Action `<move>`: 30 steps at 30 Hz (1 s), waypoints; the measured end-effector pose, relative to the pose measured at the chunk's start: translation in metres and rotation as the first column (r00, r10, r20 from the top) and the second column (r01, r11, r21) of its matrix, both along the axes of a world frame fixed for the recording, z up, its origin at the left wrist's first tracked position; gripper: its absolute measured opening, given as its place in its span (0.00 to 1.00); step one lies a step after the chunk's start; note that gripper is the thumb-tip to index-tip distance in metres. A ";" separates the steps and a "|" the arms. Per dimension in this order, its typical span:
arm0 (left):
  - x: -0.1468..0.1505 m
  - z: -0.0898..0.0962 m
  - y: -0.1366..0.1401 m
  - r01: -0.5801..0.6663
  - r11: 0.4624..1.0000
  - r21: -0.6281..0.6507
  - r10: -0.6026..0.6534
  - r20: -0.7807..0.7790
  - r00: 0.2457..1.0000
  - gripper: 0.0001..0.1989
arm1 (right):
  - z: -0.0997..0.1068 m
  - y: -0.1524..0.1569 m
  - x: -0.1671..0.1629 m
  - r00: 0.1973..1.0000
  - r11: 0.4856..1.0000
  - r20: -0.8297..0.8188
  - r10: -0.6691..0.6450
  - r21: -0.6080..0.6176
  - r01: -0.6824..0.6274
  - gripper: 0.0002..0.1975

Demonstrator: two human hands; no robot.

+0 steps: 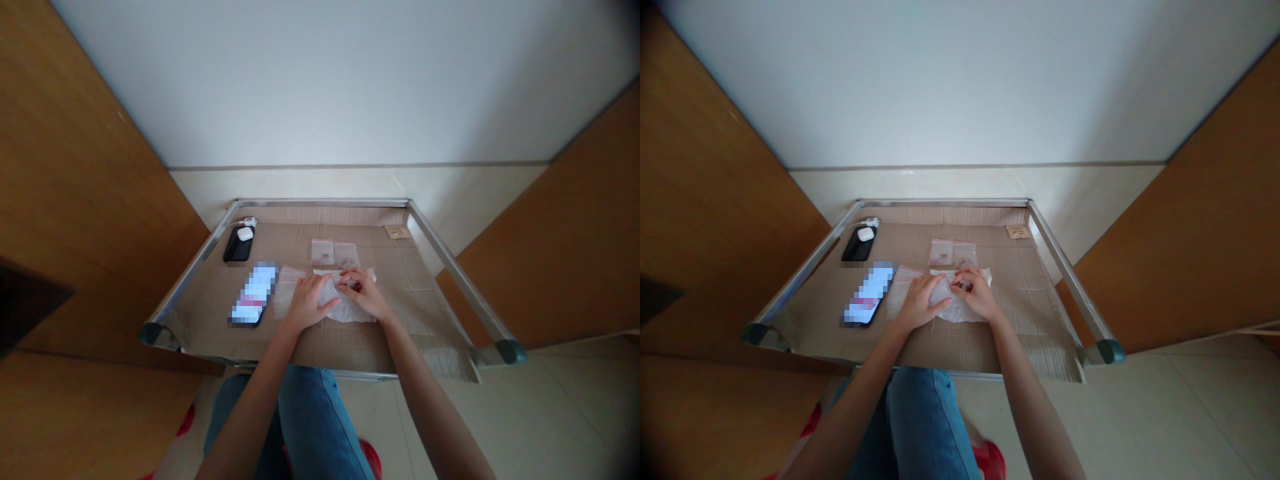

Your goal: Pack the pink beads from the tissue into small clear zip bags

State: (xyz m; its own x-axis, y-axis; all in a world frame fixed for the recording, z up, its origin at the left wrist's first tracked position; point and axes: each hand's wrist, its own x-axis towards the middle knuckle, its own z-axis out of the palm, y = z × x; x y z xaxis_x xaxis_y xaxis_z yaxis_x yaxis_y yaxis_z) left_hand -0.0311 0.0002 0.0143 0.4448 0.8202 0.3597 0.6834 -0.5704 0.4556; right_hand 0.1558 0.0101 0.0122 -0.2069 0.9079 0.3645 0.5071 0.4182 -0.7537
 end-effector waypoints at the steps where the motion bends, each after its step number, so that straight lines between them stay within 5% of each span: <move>1: 0.000 0.000 0.000 0.000 1.000 0.004 0.000 -0.001 1.000 0.25 | -0.001 0.000 -0.001 1.000 1.000 0.003 0.012 0.008 -0.012 0.05; 9: -0.001 -0.003 0.001 -0.001 1.000 0.012 0.001 -0.012 1.000 0.26 | -0.002 0.001 0.000 1.000 0.999 0.007 0.012 0.049 -0.013 0.06; 20: 0.000 -0.001 -0.001 -0.017 1.000 -0.006 0.017 -0.005 1.000 0.25 | -0.003 -0.002 0.001 0.924 0.989 0.355 -0.143 0.072 0.126 0.04; 30: 0.000 0.000 0.000 -0.009 1.000 0.002 0.009 0.006 1.000 0.25 | -0.003 -0.003 -0.002 0.888 0.987 0.431 -0.161 0.092 0.135 0.05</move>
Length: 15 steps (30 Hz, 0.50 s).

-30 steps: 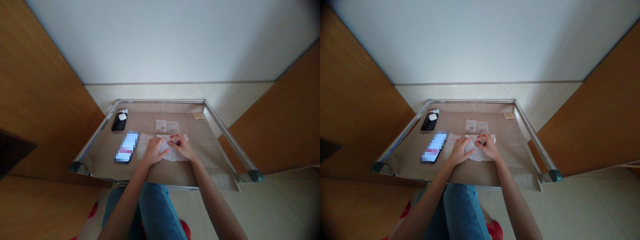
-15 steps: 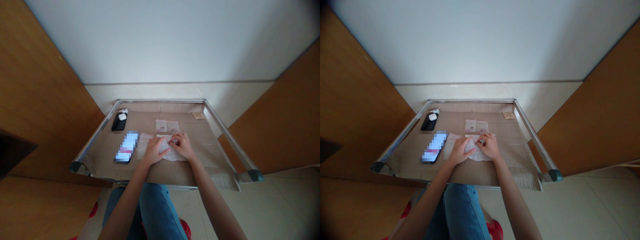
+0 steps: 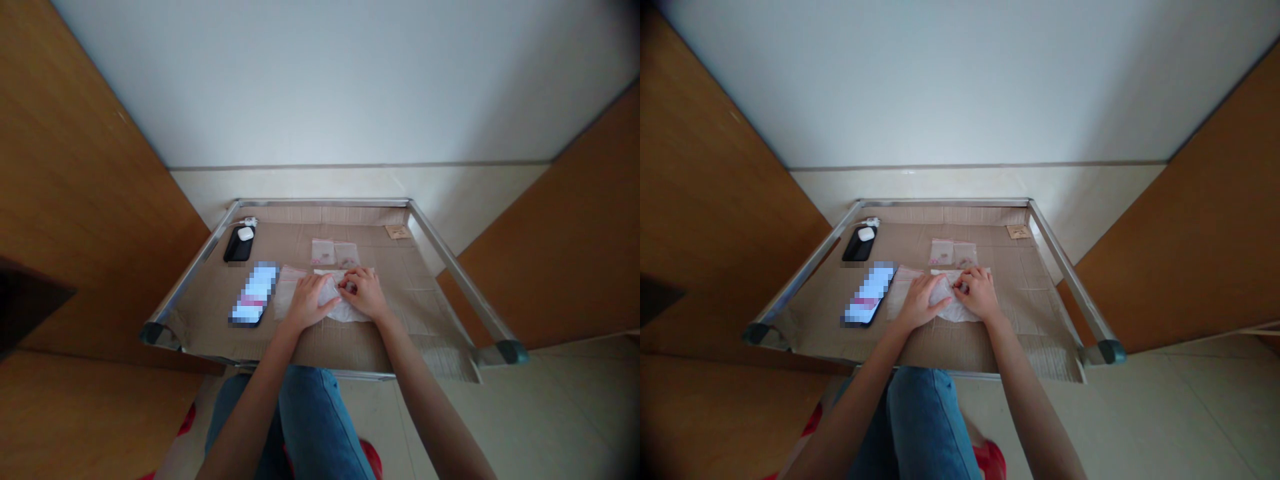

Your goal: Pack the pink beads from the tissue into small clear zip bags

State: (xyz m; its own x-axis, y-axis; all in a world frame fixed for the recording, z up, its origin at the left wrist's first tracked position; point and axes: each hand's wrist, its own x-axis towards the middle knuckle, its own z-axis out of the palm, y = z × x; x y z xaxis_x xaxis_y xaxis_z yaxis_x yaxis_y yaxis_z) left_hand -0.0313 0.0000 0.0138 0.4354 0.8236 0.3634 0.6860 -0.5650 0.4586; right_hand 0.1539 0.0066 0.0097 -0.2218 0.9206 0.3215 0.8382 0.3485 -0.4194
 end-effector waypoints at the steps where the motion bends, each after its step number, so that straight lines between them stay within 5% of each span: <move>1: 0.000 0.000 0.000 0.001 1.000 0.003 -0.001 0.000 1.000 0.25 | 0.000 0.000 0.000 1.000 1.000 0.005 -0.002 -0.001 0.002 0.05; 15: 0.000 0.001 0.000 0.003 1.000 -0.009 -0.003 -0.009 1.000 0.25 | 0.001 0.000 -0.002 1.000 1.000 -0.010 0.006 0.000 -0.006 0.04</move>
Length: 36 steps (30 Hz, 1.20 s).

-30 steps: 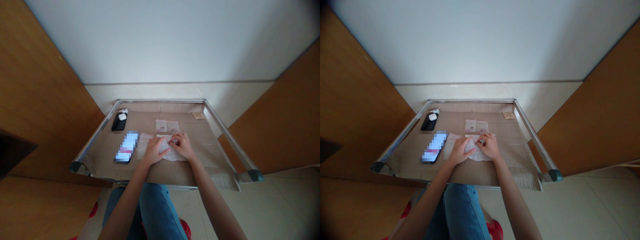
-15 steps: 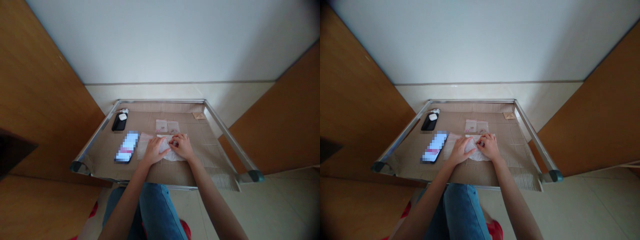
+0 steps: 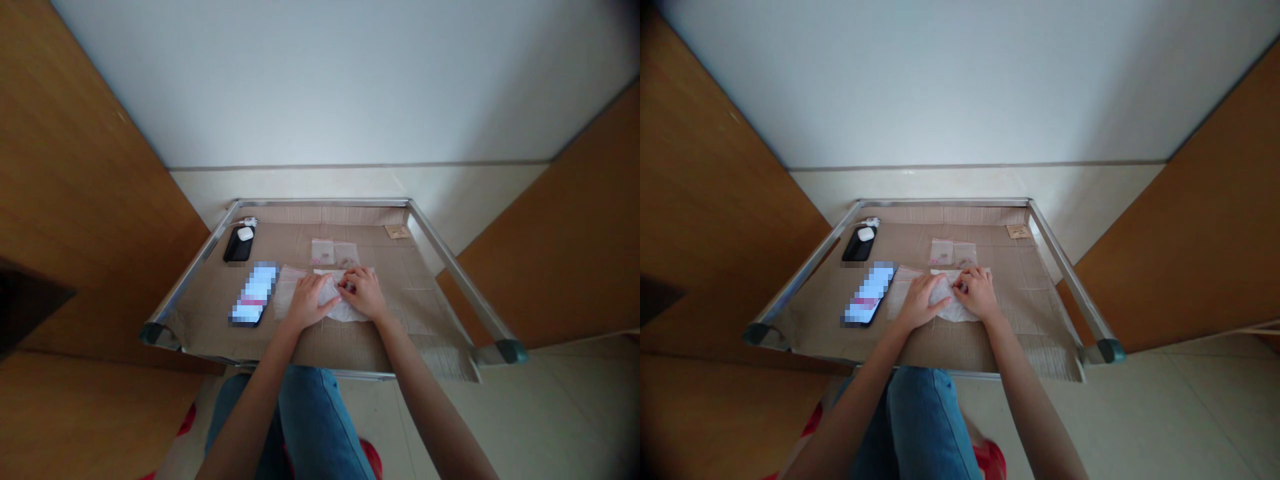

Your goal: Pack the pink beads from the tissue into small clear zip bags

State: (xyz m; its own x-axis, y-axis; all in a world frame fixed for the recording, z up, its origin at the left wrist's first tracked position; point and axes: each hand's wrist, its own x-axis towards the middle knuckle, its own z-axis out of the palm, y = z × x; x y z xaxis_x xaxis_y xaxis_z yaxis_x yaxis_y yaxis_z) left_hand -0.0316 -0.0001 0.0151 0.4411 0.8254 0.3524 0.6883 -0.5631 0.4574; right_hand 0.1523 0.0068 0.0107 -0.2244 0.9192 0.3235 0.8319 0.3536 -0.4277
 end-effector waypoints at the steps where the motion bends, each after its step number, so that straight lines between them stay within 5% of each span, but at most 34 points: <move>1: 0.000 0.000 0.000 -0.001 1.000 0.003 0.001 -0.001 1.000 0.25 | 0.000 0.000 0.000 1.000 1.000 0.000 -0.002 0.002 0.002 0.04; 8: 0.001 -0.001 0.000 -0.004 1.000 0.017 0.004 0.001 1.000 0.25 | -0.001 0.001 0.000 0.999 1.000 -0.049 -0.001 0.004 0.002 0.05; 14: -0.001 -0.005 0.002 -0.029 0.999 0.039 0.028 0.020 0.999 0.25 | -0.001 0.005 0.003 0.956 1.000 -0.292 -0.003 -0.004 0.002 0.06; 19: -0.001 -0.008 0.003 -0.040 0.998 0.057 0.038 0.028 0.999 0.26 | 0.004 0.004 0.000 0.889 0.994 -0.445 0.106 0.016 -0.110 0.09; 28: -0.002 -0.013 0.006 -0.086 0.993 0.075 0.081 0.069 0.994 0.32 | 0.000 -0.002 -0.006 0.804 0.924 -0.570 0.169 -0.193 -0.331 0.15; 36: -0.005 -0.013 0.008 -0.091 0.993 -0.074 0.113 0.389 0.914 0.36 | 0.003 -0.001 -0.006 0.826 0.953 -0.547 0.139 -0.153 -0.261 0.11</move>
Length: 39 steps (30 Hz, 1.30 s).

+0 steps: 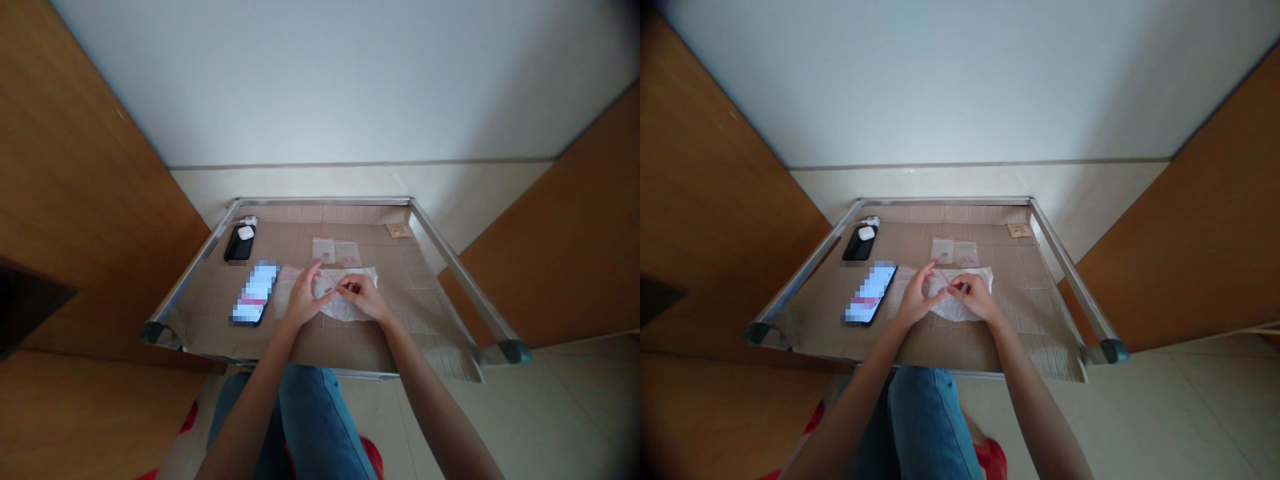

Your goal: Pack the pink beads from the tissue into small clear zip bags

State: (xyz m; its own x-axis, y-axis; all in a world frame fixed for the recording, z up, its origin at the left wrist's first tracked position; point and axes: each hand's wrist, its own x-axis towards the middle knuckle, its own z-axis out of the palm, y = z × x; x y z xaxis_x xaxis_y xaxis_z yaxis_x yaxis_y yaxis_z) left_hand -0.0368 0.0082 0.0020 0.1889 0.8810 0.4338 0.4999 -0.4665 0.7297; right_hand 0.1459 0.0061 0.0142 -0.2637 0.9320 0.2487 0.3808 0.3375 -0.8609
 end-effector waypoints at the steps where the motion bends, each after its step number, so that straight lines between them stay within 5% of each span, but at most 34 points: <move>1: -0.001 0.000 0.001 -0.015 0.999 -0.042 0.018 0.069 0.997 0.33 | 0.000 0.000 0.000 1.000 1.000 -0.012 -0.010 -0.005 0.010 0.11; 6: -0.004 -0.001 0.006 -0.042 0.953 -0.300 0.151 0.353 0.923 0.19 | -0.005 0.004 0.003 0.980 0.993 -0.178 -0.086 -0.100 0.069 0.13; 13: -0.003 -0.006 0.007 0.069 0.914 -0.399 0.093 0.371 0.924 0.15 | -0.002 0.005 0.002 0.948 0.973 -0.303 -0.094 -0.229 0.023 0.15; 39: -0.003 0.001 0.006 0.126 0.924 -0.362 0.012 0.355 0.935 0.16 | -0.005 0.003 0.002 0.986 0.997 -0.161 -0.032 -0.068 0.021 0.10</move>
